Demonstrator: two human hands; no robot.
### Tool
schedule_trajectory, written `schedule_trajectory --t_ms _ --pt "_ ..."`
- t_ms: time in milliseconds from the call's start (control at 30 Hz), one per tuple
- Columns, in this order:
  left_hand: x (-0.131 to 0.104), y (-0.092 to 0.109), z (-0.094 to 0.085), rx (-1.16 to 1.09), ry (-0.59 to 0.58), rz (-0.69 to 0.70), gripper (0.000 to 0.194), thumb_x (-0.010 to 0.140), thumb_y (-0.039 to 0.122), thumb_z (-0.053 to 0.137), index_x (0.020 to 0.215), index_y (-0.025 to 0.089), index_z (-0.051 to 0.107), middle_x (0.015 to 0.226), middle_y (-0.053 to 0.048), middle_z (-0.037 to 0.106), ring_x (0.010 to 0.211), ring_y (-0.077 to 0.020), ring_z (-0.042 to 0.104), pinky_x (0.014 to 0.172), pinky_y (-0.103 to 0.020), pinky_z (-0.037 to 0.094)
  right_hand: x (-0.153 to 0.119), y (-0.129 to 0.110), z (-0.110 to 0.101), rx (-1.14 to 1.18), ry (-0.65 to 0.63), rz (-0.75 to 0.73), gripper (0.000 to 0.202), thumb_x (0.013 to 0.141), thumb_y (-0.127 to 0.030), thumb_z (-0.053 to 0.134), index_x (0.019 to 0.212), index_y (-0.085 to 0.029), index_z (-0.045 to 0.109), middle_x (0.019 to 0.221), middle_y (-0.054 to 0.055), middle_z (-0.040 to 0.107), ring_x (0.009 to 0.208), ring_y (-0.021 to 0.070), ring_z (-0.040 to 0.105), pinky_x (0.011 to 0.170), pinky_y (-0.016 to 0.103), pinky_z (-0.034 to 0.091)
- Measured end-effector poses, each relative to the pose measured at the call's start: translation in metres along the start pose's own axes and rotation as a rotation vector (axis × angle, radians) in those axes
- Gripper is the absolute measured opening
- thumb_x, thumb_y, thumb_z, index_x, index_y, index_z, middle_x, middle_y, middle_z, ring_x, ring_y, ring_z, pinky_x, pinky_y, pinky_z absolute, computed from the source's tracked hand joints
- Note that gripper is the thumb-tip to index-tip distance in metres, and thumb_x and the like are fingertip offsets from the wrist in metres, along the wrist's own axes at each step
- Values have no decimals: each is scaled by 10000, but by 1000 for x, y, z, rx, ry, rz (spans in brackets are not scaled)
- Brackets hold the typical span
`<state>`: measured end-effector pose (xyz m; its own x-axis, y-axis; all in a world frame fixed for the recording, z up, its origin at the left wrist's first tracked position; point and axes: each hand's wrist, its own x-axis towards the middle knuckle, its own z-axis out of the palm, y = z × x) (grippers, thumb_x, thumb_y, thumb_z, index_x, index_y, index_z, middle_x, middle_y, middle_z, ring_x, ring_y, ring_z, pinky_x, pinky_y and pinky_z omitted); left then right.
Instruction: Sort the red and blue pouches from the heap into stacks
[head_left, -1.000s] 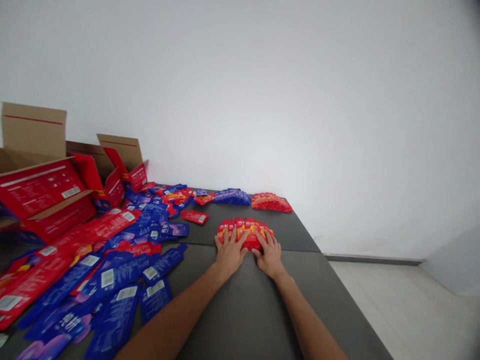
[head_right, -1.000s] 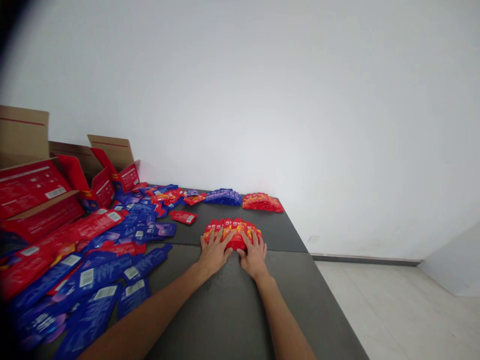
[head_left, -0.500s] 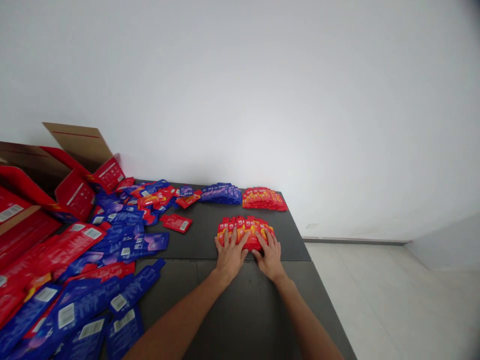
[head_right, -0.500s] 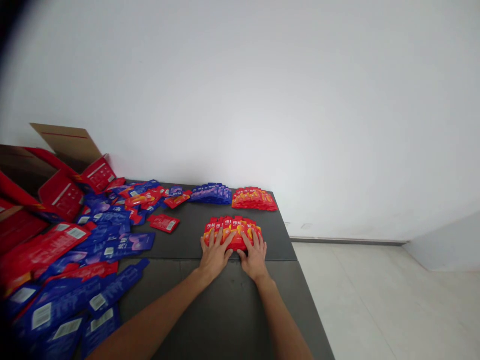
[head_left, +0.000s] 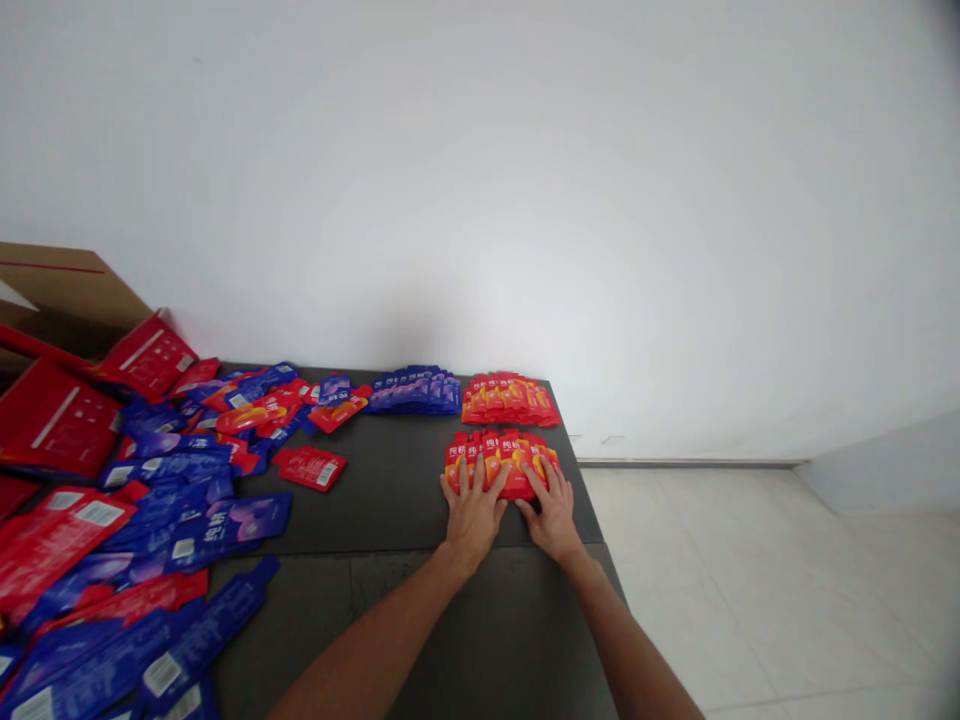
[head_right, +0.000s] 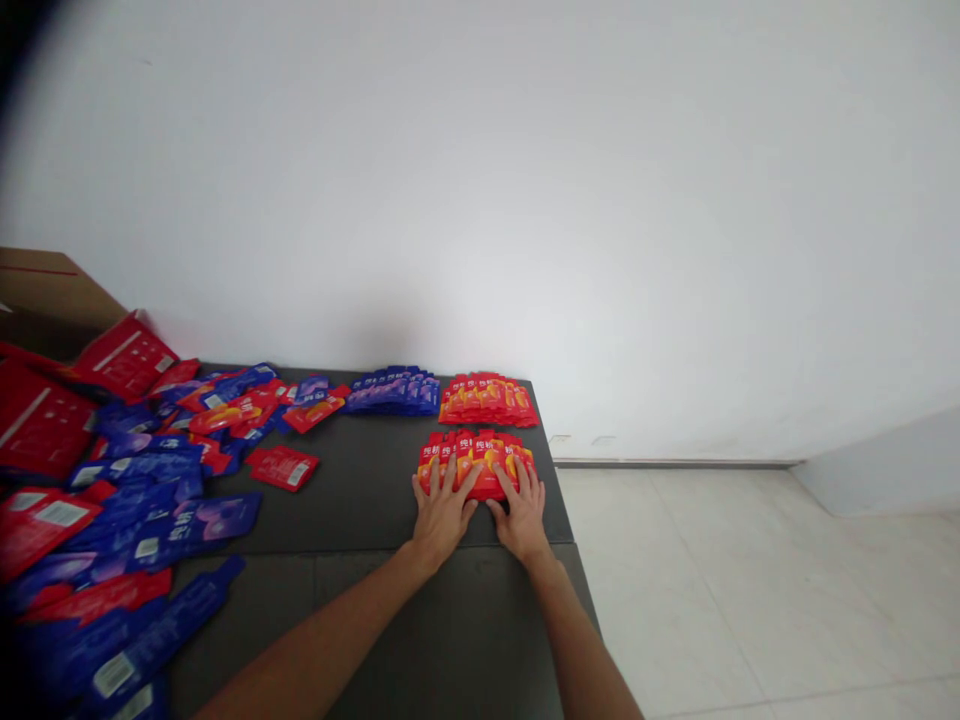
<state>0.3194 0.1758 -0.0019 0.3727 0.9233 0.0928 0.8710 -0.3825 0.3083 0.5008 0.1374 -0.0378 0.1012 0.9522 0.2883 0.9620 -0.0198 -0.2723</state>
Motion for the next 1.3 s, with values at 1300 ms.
schedule_trajectory --t_ms 1300 --pt "24 26 -5 13 1 55 761 877 438 566 1517 430 155 1627 -61 111 1462 -410 79 1096 -724 89 17 21 -37 -26 7 70 754 840 -436 596 1508 -385 249 1609 33 137 1419 371 208 1083 599 246"
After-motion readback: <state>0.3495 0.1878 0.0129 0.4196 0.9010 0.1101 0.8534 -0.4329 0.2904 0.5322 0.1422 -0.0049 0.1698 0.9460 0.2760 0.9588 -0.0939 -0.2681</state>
